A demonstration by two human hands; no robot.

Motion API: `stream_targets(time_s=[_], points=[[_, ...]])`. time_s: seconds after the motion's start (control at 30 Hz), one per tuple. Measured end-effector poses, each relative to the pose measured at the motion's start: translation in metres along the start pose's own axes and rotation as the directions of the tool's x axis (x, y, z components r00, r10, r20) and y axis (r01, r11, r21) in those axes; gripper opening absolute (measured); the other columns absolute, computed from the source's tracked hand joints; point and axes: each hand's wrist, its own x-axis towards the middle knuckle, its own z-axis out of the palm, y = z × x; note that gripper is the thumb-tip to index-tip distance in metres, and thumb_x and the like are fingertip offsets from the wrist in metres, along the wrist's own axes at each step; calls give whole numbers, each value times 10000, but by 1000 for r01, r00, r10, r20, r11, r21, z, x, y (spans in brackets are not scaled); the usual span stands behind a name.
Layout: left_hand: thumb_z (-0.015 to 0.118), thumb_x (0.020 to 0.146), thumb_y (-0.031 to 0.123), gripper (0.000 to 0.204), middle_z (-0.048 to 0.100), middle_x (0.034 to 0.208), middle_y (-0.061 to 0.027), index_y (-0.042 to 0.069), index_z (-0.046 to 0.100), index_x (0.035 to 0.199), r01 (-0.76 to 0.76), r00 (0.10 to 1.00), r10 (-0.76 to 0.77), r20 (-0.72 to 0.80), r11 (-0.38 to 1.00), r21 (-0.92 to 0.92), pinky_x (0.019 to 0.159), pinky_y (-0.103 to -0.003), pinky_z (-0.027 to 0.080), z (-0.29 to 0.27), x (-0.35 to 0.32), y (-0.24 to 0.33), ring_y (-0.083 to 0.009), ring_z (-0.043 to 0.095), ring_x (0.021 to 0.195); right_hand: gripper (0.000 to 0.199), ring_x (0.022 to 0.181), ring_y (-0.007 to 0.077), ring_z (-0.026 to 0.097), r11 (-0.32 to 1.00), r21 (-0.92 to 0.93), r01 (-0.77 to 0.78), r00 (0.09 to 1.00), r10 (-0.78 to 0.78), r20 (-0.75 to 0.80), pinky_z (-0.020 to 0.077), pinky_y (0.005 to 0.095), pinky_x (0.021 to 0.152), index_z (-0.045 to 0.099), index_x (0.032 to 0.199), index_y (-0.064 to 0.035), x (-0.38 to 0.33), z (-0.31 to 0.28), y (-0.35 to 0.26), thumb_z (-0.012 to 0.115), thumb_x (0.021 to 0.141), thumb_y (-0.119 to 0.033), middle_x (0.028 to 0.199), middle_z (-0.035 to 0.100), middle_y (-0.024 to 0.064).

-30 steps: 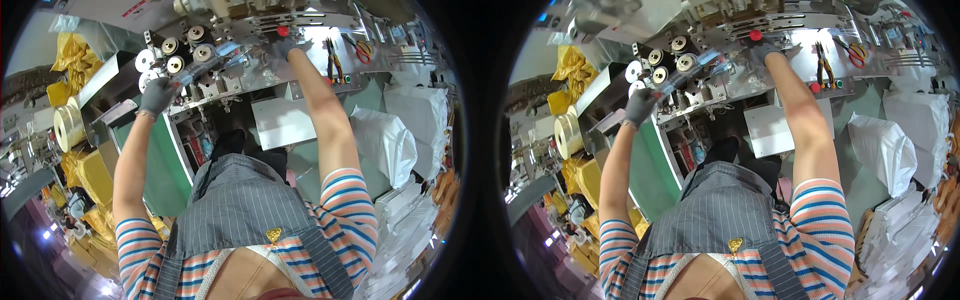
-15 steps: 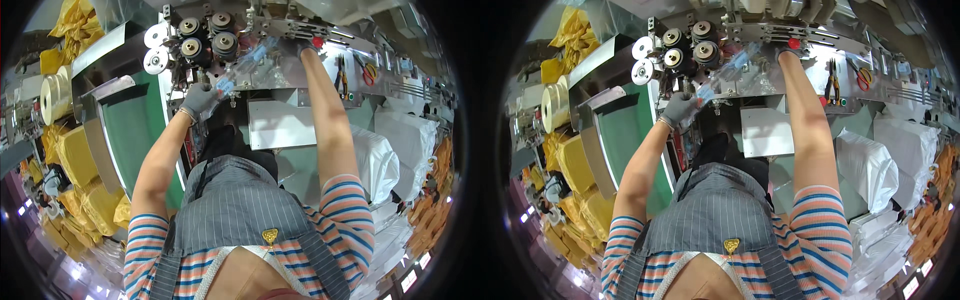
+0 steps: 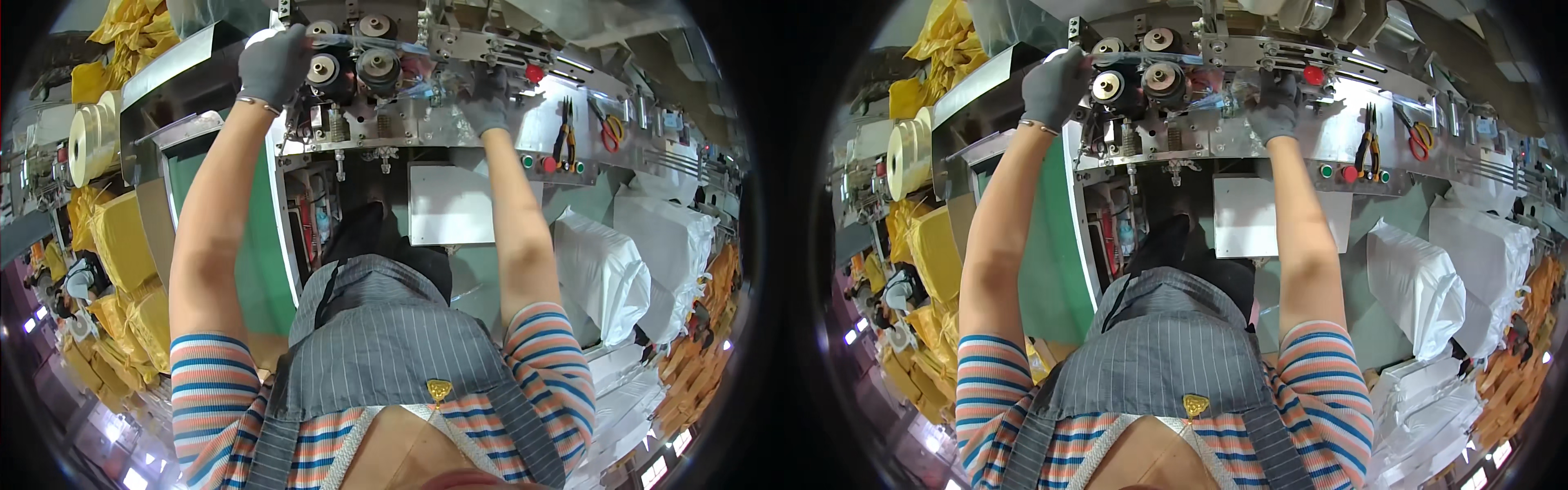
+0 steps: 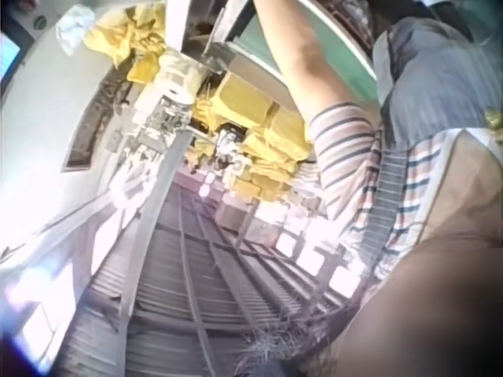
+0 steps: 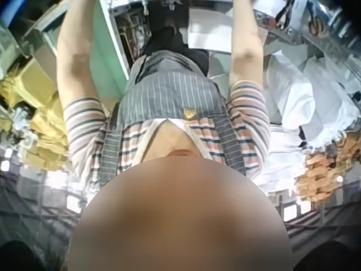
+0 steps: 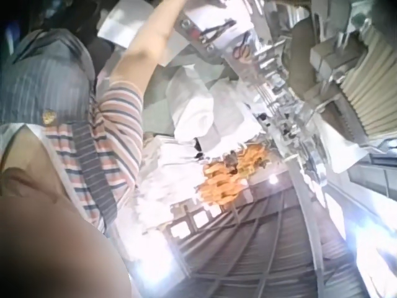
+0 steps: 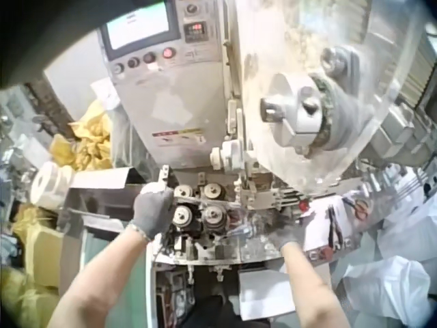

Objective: Operating an automated machine to package wooden sticks or straws, including feeding materials and monitoring the conveyor.

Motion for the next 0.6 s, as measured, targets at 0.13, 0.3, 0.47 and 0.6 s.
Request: stream_targets(time_s=[0.13, 0.3, 0.47, 0.6], points=[[648, 829, 394, 330, 667, 782, -170, 71, 706, 858, 200, 958, -135, 253, 947, -252, 689, -389, 503, -5, -12, -24, -295, 660, 750, 652, 1164, 382, 469, 985, 173, 19, 970, 24, -240, 366, 522, 959, 433, 1349, -96, -29, -12, -31, 628, 762, -305, 1272, 454, 248], [688, 829, 332, 354, 578, 610, -16, -16, 675, 764, 556, 759, -94, 644, 609, -566, 525, -267, 412, -9, -21, -46, -82, 501, 550, 603, 813, 366, 635, 979, 200, -29, 982, -9, 186, 496, 501, 681, 381, 1371, -111, -21, -16, -70, 565, 825, -293, 1001, 605, 229], [678, 848, 325, 340, 610, 682, -24, -13, 704, 870, 539, 704, -44, 709, 683, -492, 548, -237, 420, -18, -17, -35, -77, 513, 576, 604, 1064, 406, 580, 944, 292, -153, 905, 15, 425, 464, 480, 898, 355, 1402, -149, 9, 2, -77, 535, 837, -267, 1119, 613, 264], [663, 879, 351, 366, 562, 697, 19, -10, 692, 928, 459, 783, -2, 622, 676, -576, 534, -204, 384, -15, -3, -25, -44, 477, 591, 542, 1087, 382, 582, 895, 415, -162, 879, -60, 473, 469, 441, 928, 444, 1345, -138, 31, 23, -67, 531, 824, -254, 1184, 602, 231]])
